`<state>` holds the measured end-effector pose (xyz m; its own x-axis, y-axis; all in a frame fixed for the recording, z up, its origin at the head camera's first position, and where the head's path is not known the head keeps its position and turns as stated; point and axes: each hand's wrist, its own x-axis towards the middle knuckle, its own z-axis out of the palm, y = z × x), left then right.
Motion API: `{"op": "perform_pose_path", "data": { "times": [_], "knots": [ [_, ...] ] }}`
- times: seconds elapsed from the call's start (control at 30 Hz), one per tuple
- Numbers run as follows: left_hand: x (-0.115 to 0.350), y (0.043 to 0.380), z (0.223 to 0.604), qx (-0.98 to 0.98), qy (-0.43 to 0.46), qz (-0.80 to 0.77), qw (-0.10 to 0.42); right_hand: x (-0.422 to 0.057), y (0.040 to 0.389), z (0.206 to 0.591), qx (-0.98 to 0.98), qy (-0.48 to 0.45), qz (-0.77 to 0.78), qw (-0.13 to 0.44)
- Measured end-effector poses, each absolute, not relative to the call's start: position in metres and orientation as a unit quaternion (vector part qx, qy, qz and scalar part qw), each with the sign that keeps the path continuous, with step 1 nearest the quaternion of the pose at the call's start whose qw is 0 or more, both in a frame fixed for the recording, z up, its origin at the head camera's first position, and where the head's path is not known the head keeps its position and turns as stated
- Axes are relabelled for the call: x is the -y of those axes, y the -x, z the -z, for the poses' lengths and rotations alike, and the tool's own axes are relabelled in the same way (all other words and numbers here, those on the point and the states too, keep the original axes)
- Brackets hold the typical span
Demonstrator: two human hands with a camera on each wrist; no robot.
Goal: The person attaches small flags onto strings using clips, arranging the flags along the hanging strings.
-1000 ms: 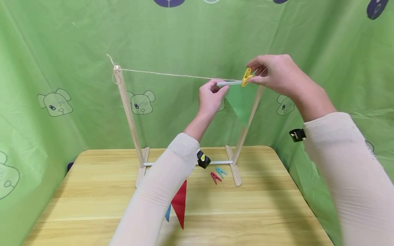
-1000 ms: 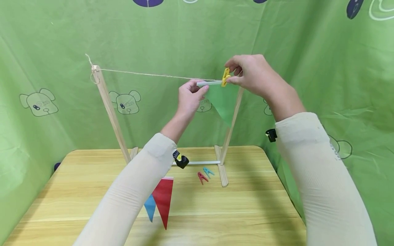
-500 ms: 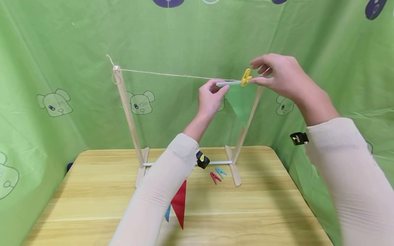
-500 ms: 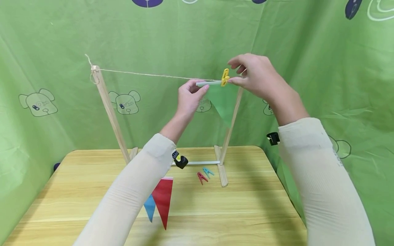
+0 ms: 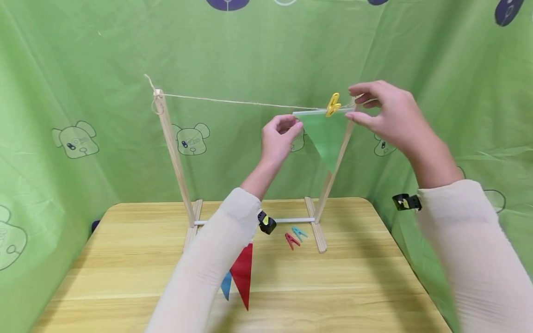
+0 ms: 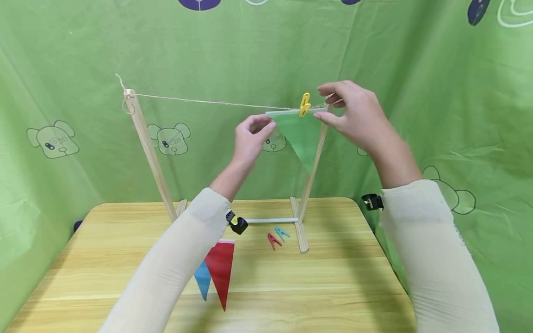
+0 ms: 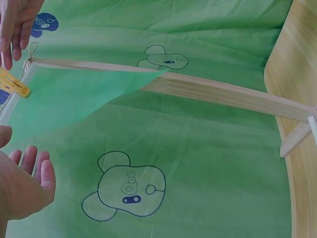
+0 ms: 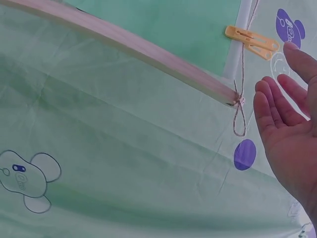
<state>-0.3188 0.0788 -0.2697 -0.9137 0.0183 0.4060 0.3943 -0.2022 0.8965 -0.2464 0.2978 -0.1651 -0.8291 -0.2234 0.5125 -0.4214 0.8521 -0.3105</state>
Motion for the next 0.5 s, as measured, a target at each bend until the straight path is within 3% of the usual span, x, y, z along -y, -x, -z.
{"op": "perform_pose_path", "data": {
  "times": [0.5],
  "knots": [
    [-0.049,0.31,0.294,0.632,0.192,0.741,0.122,-0.306,0.226,0.207,0.893,-0.177,-0.288,0.299]
  ]
}}
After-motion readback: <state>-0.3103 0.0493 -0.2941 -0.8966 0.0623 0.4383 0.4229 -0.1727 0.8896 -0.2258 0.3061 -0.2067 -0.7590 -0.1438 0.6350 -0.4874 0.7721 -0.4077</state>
